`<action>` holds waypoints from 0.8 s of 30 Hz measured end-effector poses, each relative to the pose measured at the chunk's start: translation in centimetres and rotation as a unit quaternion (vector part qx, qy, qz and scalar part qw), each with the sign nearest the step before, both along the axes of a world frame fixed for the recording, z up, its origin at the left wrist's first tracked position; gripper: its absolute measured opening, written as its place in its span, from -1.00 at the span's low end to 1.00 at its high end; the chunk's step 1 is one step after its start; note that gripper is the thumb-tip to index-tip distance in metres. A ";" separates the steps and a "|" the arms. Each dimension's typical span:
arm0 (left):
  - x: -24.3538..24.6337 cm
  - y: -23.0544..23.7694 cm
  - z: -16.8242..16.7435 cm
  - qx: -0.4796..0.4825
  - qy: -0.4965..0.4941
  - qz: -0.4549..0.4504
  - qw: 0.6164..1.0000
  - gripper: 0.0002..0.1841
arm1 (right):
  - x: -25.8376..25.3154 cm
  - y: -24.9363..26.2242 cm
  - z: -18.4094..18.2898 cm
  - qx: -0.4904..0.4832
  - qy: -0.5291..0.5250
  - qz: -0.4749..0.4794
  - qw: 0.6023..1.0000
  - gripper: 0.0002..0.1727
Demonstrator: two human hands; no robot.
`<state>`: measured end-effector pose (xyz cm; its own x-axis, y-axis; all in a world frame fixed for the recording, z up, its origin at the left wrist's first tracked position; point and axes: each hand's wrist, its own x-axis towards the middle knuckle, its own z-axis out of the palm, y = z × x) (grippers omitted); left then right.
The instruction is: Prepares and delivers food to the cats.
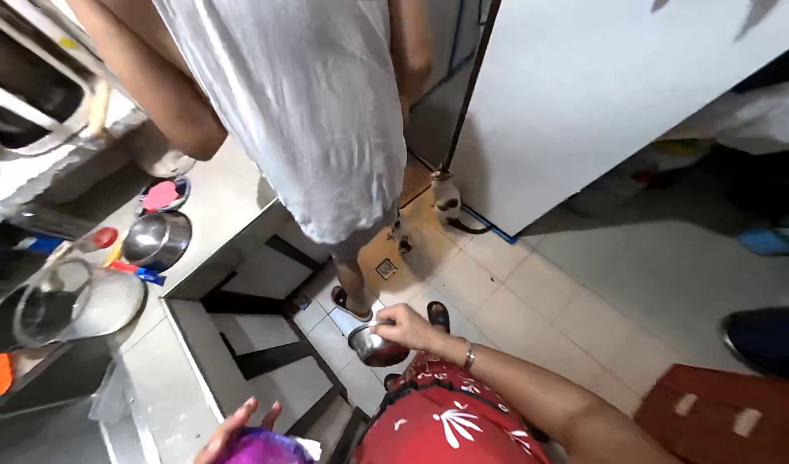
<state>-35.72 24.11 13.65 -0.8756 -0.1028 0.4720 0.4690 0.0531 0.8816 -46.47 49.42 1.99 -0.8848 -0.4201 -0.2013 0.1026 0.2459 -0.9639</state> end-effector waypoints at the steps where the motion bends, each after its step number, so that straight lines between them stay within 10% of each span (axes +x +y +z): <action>1: -1.6 1.5 -0.3 0.002 -0.004 -0.020 1.000 -0.03 | -0.4 2.7 -0.1 0.015 -0.004 -0.030 0.999 -0.63; 13: -20.1 20.4 -3.0 0.022 -0.020 -0.079 0.996 -0.04 | -7.0 30.6 -0.5 0.151 0.013 -0.306 0.940 -0.69; 24: -30.0 20.2 -3.5 -0.002 -0.058 -0.012 0.998 -0.03 | -19.6 31.6 -3.4 0.036 0.027 -0.361 0.932 -0.68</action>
<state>-65.76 44.35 10.11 -0.9267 -0.0794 0.3672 0.3645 0.0467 0.9300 -66.10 80.98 -1.45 -0.9416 0.3005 -0.1522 0.2170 0.1955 -0.9564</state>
